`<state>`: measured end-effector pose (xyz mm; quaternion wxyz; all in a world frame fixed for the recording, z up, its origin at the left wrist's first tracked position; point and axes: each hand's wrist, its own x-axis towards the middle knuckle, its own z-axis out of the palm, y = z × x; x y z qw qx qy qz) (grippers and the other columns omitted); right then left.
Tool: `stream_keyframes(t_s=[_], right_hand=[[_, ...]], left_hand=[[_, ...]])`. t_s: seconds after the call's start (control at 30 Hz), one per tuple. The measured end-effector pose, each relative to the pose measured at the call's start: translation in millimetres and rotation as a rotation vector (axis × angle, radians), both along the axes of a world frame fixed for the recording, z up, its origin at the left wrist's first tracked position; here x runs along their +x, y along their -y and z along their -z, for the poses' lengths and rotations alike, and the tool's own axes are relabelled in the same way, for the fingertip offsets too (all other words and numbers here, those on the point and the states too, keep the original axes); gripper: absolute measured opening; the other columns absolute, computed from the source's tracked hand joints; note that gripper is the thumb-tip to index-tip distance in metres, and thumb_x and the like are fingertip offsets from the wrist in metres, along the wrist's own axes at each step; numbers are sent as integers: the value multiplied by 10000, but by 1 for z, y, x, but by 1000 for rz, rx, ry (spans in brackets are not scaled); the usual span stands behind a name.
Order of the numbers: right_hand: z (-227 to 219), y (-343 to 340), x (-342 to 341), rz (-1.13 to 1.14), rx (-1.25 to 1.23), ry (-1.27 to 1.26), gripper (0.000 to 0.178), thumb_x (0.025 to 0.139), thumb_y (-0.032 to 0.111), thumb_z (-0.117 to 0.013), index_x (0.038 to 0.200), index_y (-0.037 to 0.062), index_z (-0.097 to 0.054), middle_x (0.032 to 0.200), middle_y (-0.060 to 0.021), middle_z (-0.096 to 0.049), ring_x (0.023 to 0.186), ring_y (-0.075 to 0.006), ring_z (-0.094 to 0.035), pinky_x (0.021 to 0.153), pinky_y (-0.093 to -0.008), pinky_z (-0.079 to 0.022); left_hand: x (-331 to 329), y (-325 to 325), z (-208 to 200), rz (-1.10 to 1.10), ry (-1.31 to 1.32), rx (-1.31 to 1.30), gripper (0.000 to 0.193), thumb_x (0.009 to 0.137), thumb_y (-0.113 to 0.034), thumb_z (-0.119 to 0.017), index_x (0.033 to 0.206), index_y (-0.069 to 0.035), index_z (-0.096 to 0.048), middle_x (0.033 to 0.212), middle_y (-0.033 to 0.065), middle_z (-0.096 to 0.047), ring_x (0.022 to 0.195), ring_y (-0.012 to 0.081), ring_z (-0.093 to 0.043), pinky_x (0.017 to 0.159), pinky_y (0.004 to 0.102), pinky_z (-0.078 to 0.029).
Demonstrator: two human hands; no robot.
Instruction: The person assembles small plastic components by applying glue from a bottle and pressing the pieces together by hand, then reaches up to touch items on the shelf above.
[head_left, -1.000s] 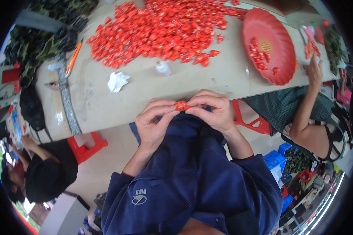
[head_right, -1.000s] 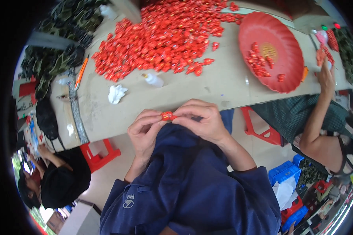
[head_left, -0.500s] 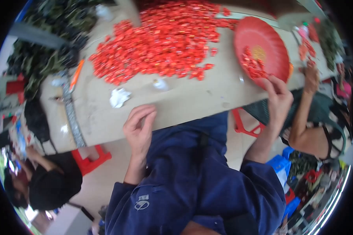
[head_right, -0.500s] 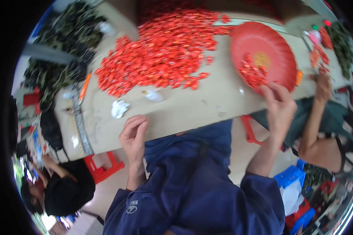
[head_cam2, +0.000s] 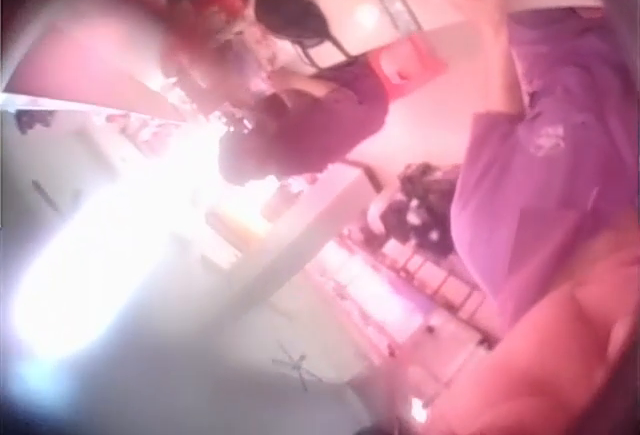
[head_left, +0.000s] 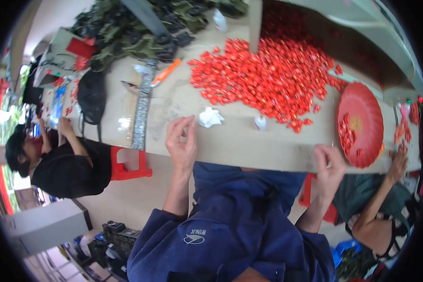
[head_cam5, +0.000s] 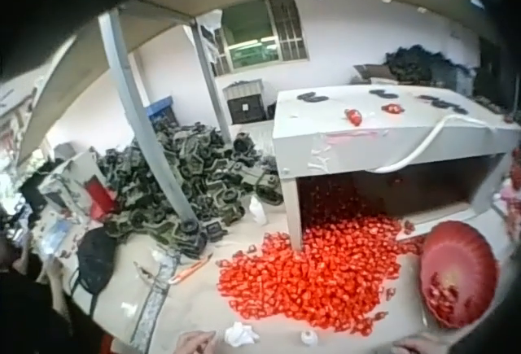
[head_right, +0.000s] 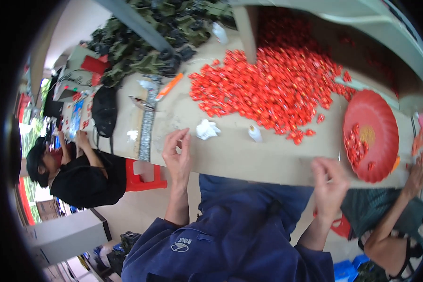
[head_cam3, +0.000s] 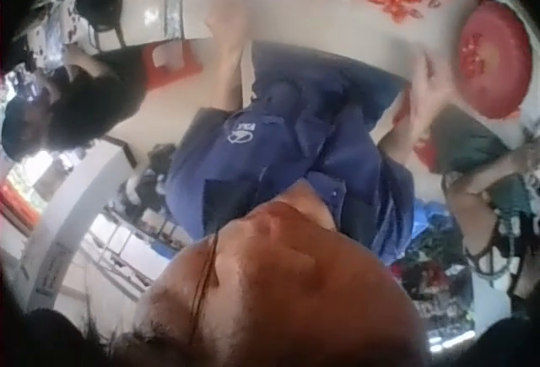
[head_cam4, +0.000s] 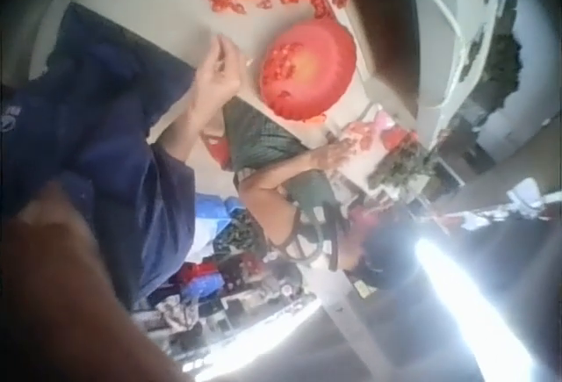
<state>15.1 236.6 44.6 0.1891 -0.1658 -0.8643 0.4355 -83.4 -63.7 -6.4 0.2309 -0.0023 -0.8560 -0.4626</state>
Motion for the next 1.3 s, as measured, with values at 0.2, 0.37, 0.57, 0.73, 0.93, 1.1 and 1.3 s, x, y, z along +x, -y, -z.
stream_keyframes(t_s=[0.2, 0.37, 0.57, 0.73, 0.93, 1.1, 1.3], right_hand=[[26, 78, -8, -506, -204, 60, 51, 737, 29, -588, 751, -8, -620, 750, -139, -625, 711, -272, -610, 663, -346, -482], [-1, 122, -36, -724, -399, 161, 98, 842, 82, -538, 850, 30, -620, 753, -79, -597, 694, -147, -551, 646, -238, -431], [-47, 183, -104, -621, -397, 130, 128, 825, 98, -560, 770, -13, -597, 633, -31, -548, 586, -84, -474, 532, -232, -382], [-111, 250, -145, -579, -250, 138, 127, 827, 120, -561, 770, 17, -608, 607, -61, -542, 554, -121, -483, 530, -250, -393], [-165, 268, -143, -430, -106, 287, 100, 760, 96, -620, 804, 10, -647, 691, -105, -623, 589, -168, -591, 554, -255, -461], [-208, 291, -168, -613, 70, 346, 211, 792, 244, -601, 846, 45, -648, 742, -116, -627, 650, -257, -605, 592, -326, -481], [-213, 292, -213, -839, 174, 225, 226, 799, 264, -590, 881, 59, -641, 788, -114, -627, 725, -273, -607, 650, -356, -487]], left_hand=[[-3, 45, 21, 65, -64, -243, 125, 727, -28, -619, 849, -25, -641, 813, 131, -603, 788, 277, -560, 705, 345, -448], [-6, 72, 24, 168, -24, -122, 138, 702, -30, -637, 840, -32, -643, 816, 112, -605, 806, 273, -557, 740, 345, -447], [-12, 81, 32, 272, -54, 27, 152, 675, -40, -654, 827, -45, -646, 822, 108, -607, 848, 273, -562, 785, 354, -444], [-18, 100, 22, 479, 81, -34, 244, 681, -128, -644, 920, -78, -631, 917, 116, -590, 955, 271, -525, 835, 372, -414], [-57, 181, -43, 517, 199, -249, 389, 675, -201, -654, 1045, -109, -579, 1085, 136, -521, 1079, 287, -442, 883, 405, -368], [-54, 238, -58, 279, 559, -582, 659, 654, -269, -659, 1234, -87, -404, 1278, 201, -324, 1185, 403, -282, 927, 502, -286], [-45, 264, 24, 335, 578, -774, 823, 599, -338, -693, 1293, -104, -319, 1315, 253, -240, 1217, 466, -215, 934, 573, -250]])
